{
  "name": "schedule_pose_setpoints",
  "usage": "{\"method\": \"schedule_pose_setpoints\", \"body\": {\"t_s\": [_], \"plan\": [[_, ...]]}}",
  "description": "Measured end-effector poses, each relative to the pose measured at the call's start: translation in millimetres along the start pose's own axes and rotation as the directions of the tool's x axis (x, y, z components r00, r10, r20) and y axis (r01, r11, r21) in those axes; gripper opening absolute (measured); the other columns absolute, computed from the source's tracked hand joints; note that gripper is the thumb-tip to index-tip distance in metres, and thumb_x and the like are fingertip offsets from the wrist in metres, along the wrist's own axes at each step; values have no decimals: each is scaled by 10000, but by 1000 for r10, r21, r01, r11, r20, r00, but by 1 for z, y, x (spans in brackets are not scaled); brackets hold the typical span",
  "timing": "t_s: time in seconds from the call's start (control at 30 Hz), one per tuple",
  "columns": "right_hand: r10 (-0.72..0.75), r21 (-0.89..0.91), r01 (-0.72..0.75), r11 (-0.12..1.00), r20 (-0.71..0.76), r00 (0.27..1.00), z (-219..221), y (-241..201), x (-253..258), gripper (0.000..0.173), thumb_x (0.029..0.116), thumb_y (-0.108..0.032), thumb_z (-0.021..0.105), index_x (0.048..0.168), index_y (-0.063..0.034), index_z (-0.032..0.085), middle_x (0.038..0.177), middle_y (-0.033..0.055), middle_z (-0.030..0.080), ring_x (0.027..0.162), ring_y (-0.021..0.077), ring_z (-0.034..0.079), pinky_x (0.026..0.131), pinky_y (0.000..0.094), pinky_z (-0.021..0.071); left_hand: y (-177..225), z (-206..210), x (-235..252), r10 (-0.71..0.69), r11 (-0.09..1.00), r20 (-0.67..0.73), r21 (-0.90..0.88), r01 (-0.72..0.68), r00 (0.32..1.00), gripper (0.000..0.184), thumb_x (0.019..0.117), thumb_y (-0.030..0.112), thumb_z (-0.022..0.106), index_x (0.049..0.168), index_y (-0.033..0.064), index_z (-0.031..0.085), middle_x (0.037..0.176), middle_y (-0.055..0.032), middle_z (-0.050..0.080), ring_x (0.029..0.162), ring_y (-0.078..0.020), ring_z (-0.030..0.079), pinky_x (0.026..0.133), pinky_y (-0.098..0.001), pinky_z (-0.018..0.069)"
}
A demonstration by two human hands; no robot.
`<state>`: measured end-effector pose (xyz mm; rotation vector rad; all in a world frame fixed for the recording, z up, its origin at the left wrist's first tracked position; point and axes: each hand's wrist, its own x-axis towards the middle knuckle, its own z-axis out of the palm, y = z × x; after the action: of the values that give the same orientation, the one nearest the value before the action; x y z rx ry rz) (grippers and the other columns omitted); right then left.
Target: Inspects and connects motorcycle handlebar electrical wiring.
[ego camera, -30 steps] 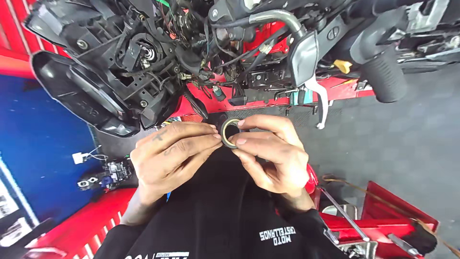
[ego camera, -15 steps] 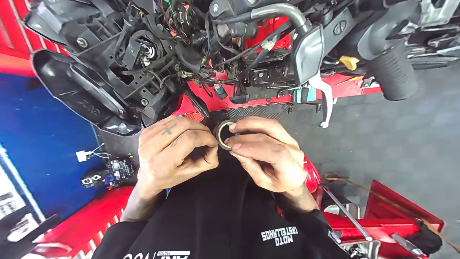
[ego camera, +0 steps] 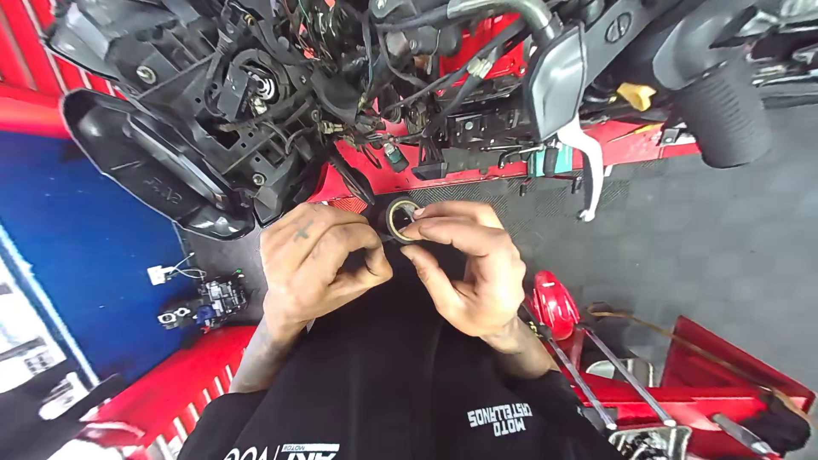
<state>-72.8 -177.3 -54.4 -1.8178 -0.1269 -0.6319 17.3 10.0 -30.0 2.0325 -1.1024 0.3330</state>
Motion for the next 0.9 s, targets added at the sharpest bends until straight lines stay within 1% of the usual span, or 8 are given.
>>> {"method": "schedule_pose_setpoints", "body": {"t_s": [0.1, 0.23, 0.27, 0.47, 0.57, 0.77, 0.83, 0.9], "plan": [[-4, -77, 2, 997, -26, 1000, -2, 3, 1, 187, 910, -27, 744, 1076, 27, 675, 1037, 142, 738, 1091, 261, 685, 958, 406, 578, 0, -1, -4, -98, 983, -49, -163, 89, 994, 92, 868, 67, 752, 896, 58, 665, 982, -98, 724, 947, -197, 720, 800, -352, 620], [16, -28, -17, 999, -32, 999, -8, 8, 2, 281, 890, -15, 767, 1142, 39, 655, 1080, 157, 725, 1081, 259, 691, 933, 410, 602, -3, -3, -3, -138, 955, 5, -263, 135, 990, 405, 856, 83, 814, 1220, 69, 637, 1220, -119, 692, 1087, -253, 702, 907, -430, 624], [20, -3, -20, 1000, -24, 1000, -8, 7, 1, 295, 886, -9, 770, 1152, 41, 653, 1087, 160, 724, 1080, 262, 692, 931, 412, 603, -2, -2, -3, -133, 956, 31, -258, 137, 991, 410, 855, 78, 824, 1228, 50, 657, 1207, -129, 704, 1095, -253, 702, 925, -430, 617], [51, 24, -52, 998, 42, 998, -11, 10, -6, 275, 878, -36, 789, 1127, 14, 683, 1093, 136, 727, 1121, 252, 671, 967, 402, 578, 3, 11, -6, -138, 953, 57, -263, 148, 989, 147, 881, 15, 790, 1017, 1, 734, 1038, -132, 757, 1030, -222, 733, 909, -384, 624], [73, 23, -77, 997, 134, 988, -15, 15, -12, 260, 886, -89, 795, 1117, -16, 702, 1107, 118, 730, 1247, 295, 609, 1089, 470, 498, 4, 13, -12, -147, 954, 135, -243, 176, 980, 157, 917, 41, 761, 1060, -18, 730, 1034, -131, 757, 1023, -196, 728, 918, -353, 610], [160, 79, -192, 978, 302, 940, -21, 21, -18, 471, 908, -136, 787, 1326, -15, 606, 1301, 181, 581, 1191, 227, 624, 966, 376, 593, 7, 19, -21, -71, 965, 237, -229, 127, 969, 275, 971, 65, 704, 1219, -37, 646, 1025, -131, 758, 1007, -178, 727, 930, -326, 591], [165, 27, -185, 982, 344, 924, -20, 22, -16, 473, 926, -156, 770, 1343, -7, 604, 1323, 174, 616, 1208, 219, 634, 996, 377, 580, 7, 22, -24, -57, 976, 238, -193, 105, 970, 263, 984, 60, 682, 1226, -30, 635, 1035, -145, 752, 1011, -187, 725, 917, -324, 592], [177, -64, -165, 984, 335, 925, -14, 23, -18, 413, 942, -158, 744, 1314, -11, 641, 1237, 127, 700, 1164, 207, 656, 1018, 375, 545, 8, 26, -27, -58, 990, 240, -111, 86, 969, 227, 994, 53, 660, 1208, -17, 637, 1042, -156, 742, 1017, -205, 719, 897, -328, 591]]}}
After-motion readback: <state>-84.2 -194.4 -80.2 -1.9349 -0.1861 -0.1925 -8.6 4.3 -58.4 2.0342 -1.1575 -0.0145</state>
